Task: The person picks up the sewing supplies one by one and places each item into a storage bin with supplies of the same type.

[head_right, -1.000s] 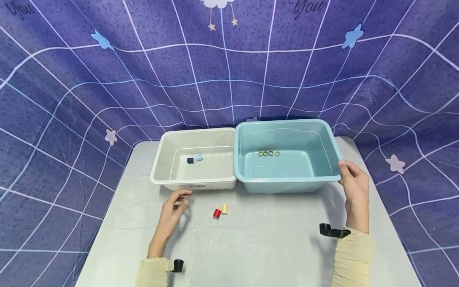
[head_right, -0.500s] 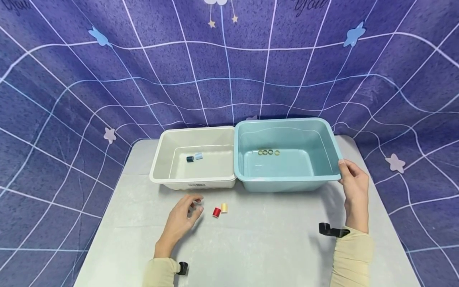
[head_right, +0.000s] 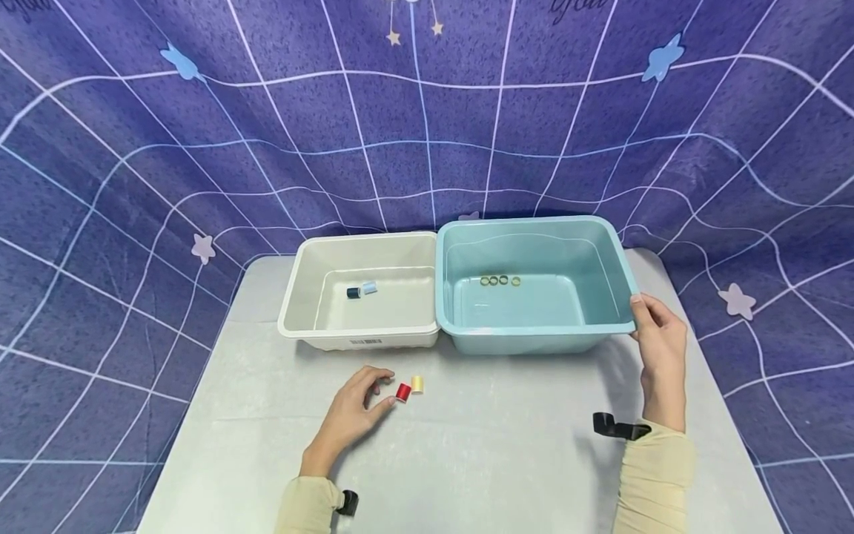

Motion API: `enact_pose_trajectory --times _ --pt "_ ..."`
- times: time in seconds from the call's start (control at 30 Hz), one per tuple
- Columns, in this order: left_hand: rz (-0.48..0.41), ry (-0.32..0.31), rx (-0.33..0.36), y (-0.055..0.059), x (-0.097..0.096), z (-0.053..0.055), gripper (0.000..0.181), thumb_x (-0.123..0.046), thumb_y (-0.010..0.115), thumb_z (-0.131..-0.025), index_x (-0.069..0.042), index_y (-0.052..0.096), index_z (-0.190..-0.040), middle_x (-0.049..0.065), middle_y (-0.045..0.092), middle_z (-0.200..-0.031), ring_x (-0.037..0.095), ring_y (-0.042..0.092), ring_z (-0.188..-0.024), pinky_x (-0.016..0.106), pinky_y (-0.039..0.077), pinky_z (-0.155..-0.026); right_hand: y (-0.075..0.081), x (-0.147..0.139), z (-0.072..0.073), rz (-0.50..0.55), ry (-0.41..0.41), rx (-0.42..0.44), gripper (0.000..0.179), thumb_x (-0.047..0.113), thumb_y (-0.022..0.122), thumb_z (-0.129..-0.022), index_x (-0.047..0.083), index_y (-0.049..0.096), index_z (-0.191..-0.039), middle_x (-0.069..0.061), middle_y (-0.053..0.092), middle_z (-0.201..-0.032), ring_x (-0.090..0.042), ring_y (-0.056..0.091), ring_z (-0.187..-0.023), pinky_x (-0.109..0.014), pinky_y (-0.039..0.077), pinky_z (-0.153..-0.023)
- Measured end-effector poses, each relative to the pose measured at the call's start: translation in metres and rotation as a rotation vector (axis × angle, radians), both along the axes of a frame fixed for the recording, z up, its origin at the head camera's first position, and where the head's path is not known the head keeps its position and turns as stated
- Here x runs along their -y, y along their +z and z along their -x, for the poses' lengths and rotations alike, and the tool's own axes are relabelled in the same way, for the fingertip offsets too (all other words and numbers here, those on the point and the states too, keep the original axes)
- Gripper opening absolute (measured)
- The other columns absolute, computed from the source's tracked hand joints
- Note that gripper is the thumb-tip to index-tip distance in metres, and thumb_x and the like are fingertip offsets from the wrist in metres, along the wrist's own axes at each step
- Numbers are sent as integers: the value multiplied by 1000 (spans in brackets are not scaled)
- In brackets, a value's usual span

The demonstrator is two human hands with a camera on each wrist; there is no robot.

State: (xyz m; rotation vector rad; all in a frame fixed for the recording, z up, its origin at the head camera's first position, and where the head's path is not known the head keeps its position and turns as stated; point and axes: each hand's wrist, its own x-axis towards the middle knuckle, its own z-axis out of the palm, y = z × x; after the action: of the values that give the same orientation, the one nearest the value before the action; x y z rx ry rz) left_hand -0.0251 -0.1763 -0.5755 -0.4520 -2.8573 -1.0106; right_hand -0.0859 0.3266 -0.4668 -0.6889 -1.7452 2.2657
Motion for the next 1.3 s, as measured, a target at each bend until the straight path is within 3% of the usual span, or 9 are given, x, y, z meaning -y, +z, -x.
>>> enact_pose_trajectory --times 0.17,0.3,0.6,0.8,1.3 --pt "27 11 32 -6 -5 -1 47 -39 86 -86 -23 69 -127 -10 67 -110 9 57 -87 24 46 -74 0 1 1 6 -13 -4 6 20 71 -99 20 77 -100 13 71 -98 1 67 -80 -12 58 -69" --pt "48 12 3 -9 -8 0 47 -41 87 -84 -24 70 -125 -9 67 -107 8 54 -84 23 45 -70 0 2 2 9 -19 -8 6 20 72 -99 19 77 -100 12 71 -97 1 68 -80 -12 58 -70" --pt "117 29 -36 -14 -13 3 45 -43 89 -82 -25 71 -119 -12 69 -109 10 65 -103 36 57 -87 0 3 3 13 -36 2 5 20 72 -99 19 77 -100 13 70 -99 0 67 -80 -12 58 -69" --pt "130 40 -66 -17 -15 4 41 -41 90 -81 -24 73 -114 -11 69 -107 12 66 -103 35 57 -88 0 3 3 20 -46 5 5 19 73 -98 19 78 -100 13 70 -98 0 67 -80 -13 58 -69" --pt "151 76 -55 -18 -19 3 34 -38 87 -85 -24 75 -114 -11 71 -105 11 66 -100 34 58 -84 1 -1 1 20 -6 -5 6 19 72 -99 20 77 -97 13 70 -97 0 69 -75 -14 59 -67"
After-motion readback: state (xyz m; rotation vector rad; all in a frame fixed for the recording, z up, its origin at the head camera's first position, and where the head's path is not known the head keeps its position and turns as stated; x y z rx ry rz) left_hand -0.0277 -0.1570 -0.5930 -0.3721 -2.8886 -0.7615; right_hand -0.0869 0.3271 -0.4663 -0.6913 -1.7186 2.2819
